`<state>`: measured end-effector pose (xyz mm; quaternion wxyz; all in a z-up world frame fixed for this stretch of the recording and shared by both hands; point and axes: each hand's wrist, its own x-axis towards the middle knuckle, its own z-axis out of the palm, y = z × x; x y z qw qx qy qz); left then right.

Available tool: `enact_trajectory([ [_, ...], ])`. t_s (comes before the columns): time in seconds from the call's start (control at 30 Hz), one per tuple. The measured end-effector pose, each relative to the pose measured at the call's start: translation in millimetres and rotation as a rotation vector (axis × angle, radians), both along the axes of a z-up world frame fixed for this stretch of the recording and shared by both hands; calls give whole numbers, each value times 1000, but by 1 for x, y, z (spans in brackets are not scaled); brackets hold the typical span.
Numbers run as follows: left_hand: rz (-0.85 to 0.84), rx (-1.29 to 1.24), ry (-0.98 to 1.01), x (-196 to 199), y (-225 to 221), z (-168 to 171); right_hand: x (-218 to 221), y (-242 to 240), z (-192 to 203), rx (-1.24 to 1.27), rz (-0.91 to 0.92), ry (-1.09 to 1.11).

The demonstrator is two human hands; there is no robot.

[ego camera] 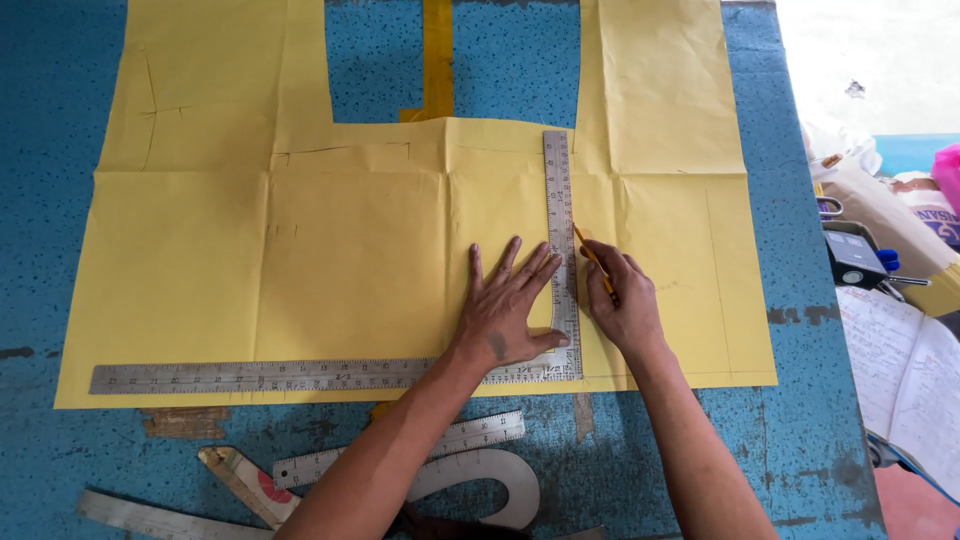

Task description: Drawing garment patterns on yellow paper using a ruler, tape measure, and pencil.

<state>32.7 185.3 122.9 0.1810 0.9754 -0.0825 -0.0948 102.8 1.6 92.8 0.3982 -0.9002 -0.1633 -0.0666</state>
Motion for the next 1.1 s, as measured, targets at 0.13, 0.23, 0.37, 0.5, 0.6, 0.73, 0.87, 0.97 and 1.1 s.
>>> enact_trajectory([
  [0.13, 6, 6, -19, 0, 0, -3, -1, -2, 0, 4, 36, -3],
  [0.23, 4, 27, -17, 1, 0, -5, -2, -2, 2, -8, 53, -22],
  [0.37, -3, 29, -23, -2, -1, -2, -8, 0, 9, -2, 70, -29],
  [0.5, 14, 13, 13, -1, -2, 6, -5, 0, 1, -70, 60, -54],
  [0.6, 29, 12, 41, 3, -2, 11, 9, 10, 9, -101, 66, -39],
  [0.73, 1, -17, 45, 4, 0, 9, 50, 26, 10, -103, 107, -108],
  [0.87, 4, -18, 54, 5, 0, 11, 79, 30, 3, -134, 85, -125],
  [0.97, 19, -18, 62, 6, -1, 9, 52, 20, 9, -145, 131, -148],
  [1.1, 31, -3, -5, 10, -2, -16, -55, -25, 33, -170, 232, -26],
])
